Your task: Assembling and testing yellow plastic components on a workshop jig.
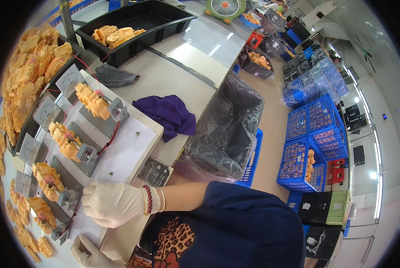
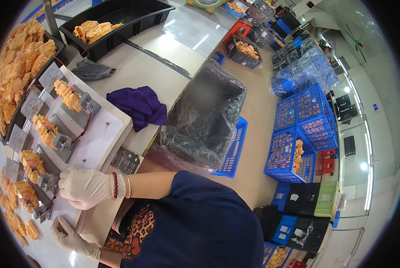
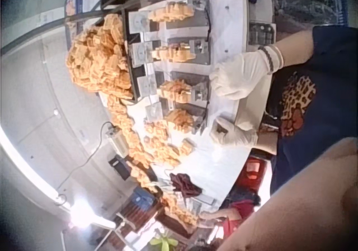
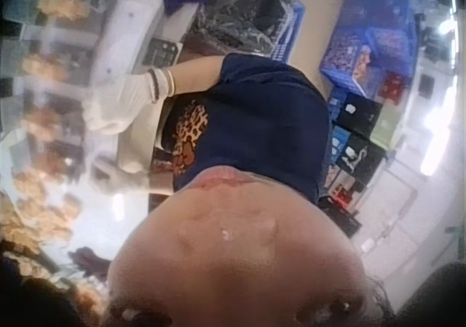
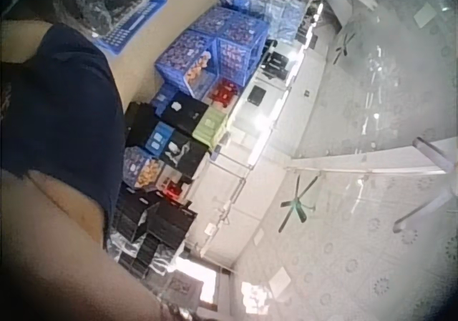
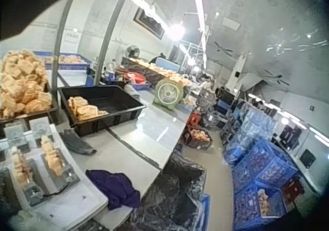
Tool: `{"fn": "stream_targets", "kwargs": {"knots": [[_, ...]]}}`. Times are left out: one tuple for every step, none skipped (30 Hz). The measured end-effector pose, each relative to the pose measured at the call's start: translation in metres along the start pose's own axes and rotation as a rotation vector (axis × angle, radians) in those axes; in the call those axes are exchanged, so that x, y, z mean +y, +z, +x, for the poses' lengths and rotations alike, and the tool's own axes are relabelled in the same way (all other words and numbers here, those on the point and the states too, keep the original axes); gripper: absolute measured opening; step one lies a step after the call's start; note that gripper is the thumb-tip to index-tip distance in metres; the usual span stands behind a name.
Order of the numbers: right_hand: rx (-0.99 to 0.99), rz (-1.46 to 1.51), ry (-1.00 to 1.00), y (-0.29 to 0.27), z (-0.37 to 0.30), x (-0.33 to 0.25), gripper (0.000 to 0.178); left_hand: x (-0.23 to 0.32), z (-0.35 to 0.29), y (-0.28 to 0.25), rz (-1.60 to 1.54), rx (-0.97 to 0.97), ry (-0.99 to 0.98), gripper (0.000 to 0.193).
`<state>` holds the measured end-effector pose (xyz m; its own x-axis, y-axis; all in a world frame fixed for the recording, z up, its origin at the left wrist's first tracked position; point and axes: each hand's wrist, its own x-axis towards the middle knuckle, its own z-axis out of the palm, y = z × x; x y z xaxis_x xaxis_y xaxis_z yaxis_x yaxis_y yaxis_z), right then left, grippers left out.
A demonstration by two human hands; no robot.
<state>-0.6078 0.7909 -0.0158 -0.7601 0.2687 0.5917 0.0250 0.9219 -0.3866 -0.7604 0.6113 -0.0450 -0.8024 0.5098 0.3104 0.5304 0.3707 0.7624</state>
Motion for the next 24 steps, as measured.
{"fn": "stream_targets", "kwargs": {"knots": [[0.0, 0.001, 0.0, 0.001, -0.001, 0.0, 0.016, -0.001, 0.0, 0.0, 0.004, 0.005, 0.015, 0.016], [0.025, 0.022, 0.015, 0.002, -0.003, 0.0, 0.017, -0.001, 0.0, 0.0, 0.008, 0.009, 0.029, 0.017], [0.05, 0.042, 0.03, 0.002, -0.005, 0.001, 0.018, -0.001, 0.0, 0.001, 0.008, 0.01, 0.027, 0.017], [0.048, 0.043, 0.03, 0.003, -0.005, 0.001, 0.018, -0.001, 0.0, 0.001, 0.006, 0.013, 0.026, 0.016], [0.057, 0.045, 0.037, 0.004, -0.006, 0.002, 0.016, 0.0, 0.0, 0.001, 0.006, 0.016, 0.025, 0.016], [0.066, 0.046, 0.043, 0.004, -0.006, 0.002, 0.015, 0.002, -0.001, 0.001, 0.008, 0.016, 0.023, 0.016], [0.065, 0.048, 0.043, 0.004, -0.007, 0.002, 0.015, 0.004, -0.001, 0.001, 0.005, 0.024, 0.02, 0.016], [0.067, 0.07, 0.056, 0.004, -0.006, 0.003, 0.016, 0.006, -0.001, 0.002, 0.0, 0.031, 0.018, 0.016], [0.069, 0.091, 0.069, 0.003, -0.006, 0.003, 0.016, 0.005, -0.001, 0.002, 0.0, 0.031, 0.018, 0.016], [0.069, 0.091, 0.069, 0.001, -0.006, 0.003, 0.016, 0.003, -0.001, 0.001, 0.02, 0.026, 0.016, 0.015], [0.042, 0.086, 0.079, -0.001, -0.005, 0.003, 0.016, 0.001, -0.001, 0.001, 0.041, 0.022, 0.014, 0.015], [0.014, 0.081, 0.089, -0.002, -0.005, 0.002, 0.016, 0.0, -0.001, 0.001, 0.042, 0.022, 0.014, 0.015], [0.014, 0.082, 0.089, 0.0, -0.005, 0.003, 0.016, -0.001, -0.001, 0.002, 0.025, 0.024, 0.018, 0.015], [0.001, 0.092, 0.093, 0.002, -0.005, 0.004, 0.016, -0.002, -0.001, 0.002, 0.007, 0.026, 0.023, 0.014], [-0.012, 0.102, 0.097, 0.004, -0.005, 0.005, 0.016, -0.004, -0.001, 0.002, 0.007, 0.025, 0.024, 0.014], [-0.012, 0.102, 0.098, 0.004, -0.005, 0.004, 0.016, -0.005, -0.001, 0.003, 0.004, 0.031, 0.03, 0.014], [-0.032, 0.074, 0.135, 0.002, -0.003, 0.001, 0.016, -0.006, -0.001, 0.002, 0.002, 0.037, 0.036, 0.014], [-0.052, 0.047, 0.171, 0.002, -0.003, -0.001, 0.017, -0.007, 0.0, 0.002, 0.004, 0.036, 0.035, 0.014], [-0.053, 0.048, 0.171, 0.003, -0.003, -0.001, 0.017, -0.008, 0.0, 0.002, 0.014, 0.032, 0.04, 0.014], [-0.062, 0.039, 0.169, 0.005, -0.003, 0.0, 0.017, -0.009, 0.001, 0.002, 0.024, 0.027, 0.047, 0.014], [-0.071, 0.03, 0.167, 0.006, -0.003, 0.001, 0.018, -0.008, 0.001, 0.002, 0.023, 0.027, 0.047, 0.014], [-0.071, 0.03, 0.167, 0.006, -0.003, 0.001, 0.018, -0.006, 0.001, 0.002, 0.031, 0.025, 0.05, 0.014], [-0.07, 0.036, 0.164, 0.006, -0.003, 0.002, 0.019, -0.006, 0.001, 0.002, 0.039, 0.025, 0.053, 0.014], [-0.069, 0.042, 0.16, 0.006, -0.002, 0.002, 0.019, -0.006, 0.001, 0.001, 0.039, 0.025, 0.055, 0.014]]}}
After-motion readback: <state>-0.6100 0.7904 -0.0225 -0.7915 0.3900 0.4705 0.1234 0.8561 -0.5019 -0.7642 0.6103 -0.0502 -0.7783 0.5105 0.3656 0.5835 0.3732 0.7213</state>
